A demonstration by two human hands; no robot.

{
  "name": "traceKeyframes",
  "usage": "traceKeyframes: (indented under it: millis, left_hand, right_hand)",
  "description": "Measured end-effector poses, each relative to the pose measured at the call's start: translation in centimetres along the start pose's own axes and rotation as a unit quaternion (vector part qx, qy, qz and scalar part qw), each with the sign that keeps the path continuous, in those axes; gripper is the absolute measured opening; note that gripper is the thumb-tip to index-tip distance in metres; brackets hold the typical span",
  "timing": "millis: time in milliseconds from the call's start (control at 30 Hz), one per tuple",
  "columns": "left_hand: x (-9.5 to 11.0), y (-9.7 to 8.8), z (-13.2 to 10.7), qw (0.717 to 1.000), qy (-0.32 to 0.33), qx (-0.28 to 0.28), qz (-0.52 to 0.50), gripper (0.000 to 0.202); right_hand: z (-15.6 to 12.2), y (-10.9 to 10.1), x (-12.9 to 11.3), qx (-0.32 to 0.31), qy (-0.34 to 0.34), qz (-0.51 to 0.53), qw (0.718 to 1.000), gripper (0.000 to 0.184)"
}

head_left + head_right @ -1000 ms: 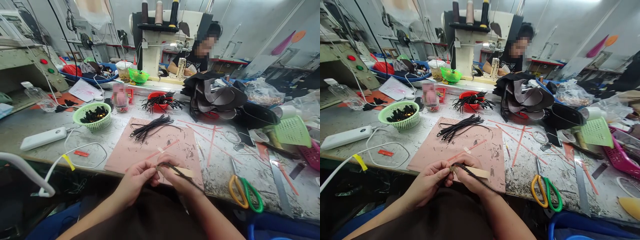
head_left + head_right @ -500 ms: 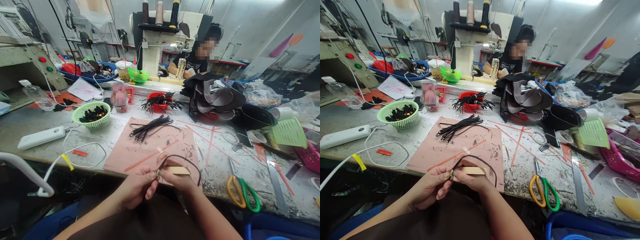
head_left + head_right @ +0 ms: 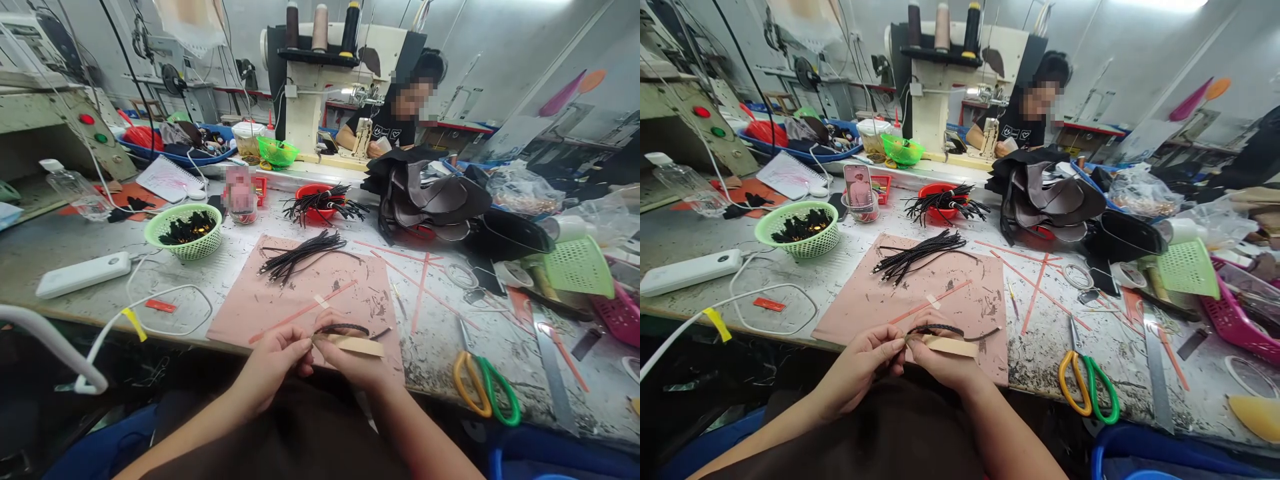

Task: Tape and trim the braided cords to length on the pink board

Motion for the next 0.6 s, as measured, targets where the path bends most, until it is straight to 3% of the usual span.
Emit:
traceKeyframes:
  millis: [167,267,467,600]
  left_hand:
    - [-1.1,0.0,0.3,0.999,-0.032,0.014,-0.042,0.020]
    - [-1.1,-0.2,0.4,0.997,-0.047,0.016,-0.062,0.020]
    - [-1.7,-1.9,1.2,0.978,-0.062,0.089,-0.178,0.015]
    - [-2.5,-2.5,1.6,0.974,-0.071,0.102,-0.189,0.014]
  right_hand:
    - [0.0,-0.1,0.3,-0.027,-0.048,-0.117,0.992,0.010]
    - [0.6,-1.6,1.8,-0.012,-0.004,-0.265,0.964,0.017]
    - [3.5,-7.8,5.5,0.011,0.152,-0.406,0.901,0.032]
    - [6.0,-12.3,7.4,0.024,0.233,-0.456,0.859,0.028]
Point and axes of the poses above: each hand's wrist, its own z-axis towards the middle knuckle, its own y-axis out of the palm, x = y × z, the point moved 5 cm from there along z, towards the middle knuckle, and after that the axes turned 12 degrees about -x, right-handed, at the moved point
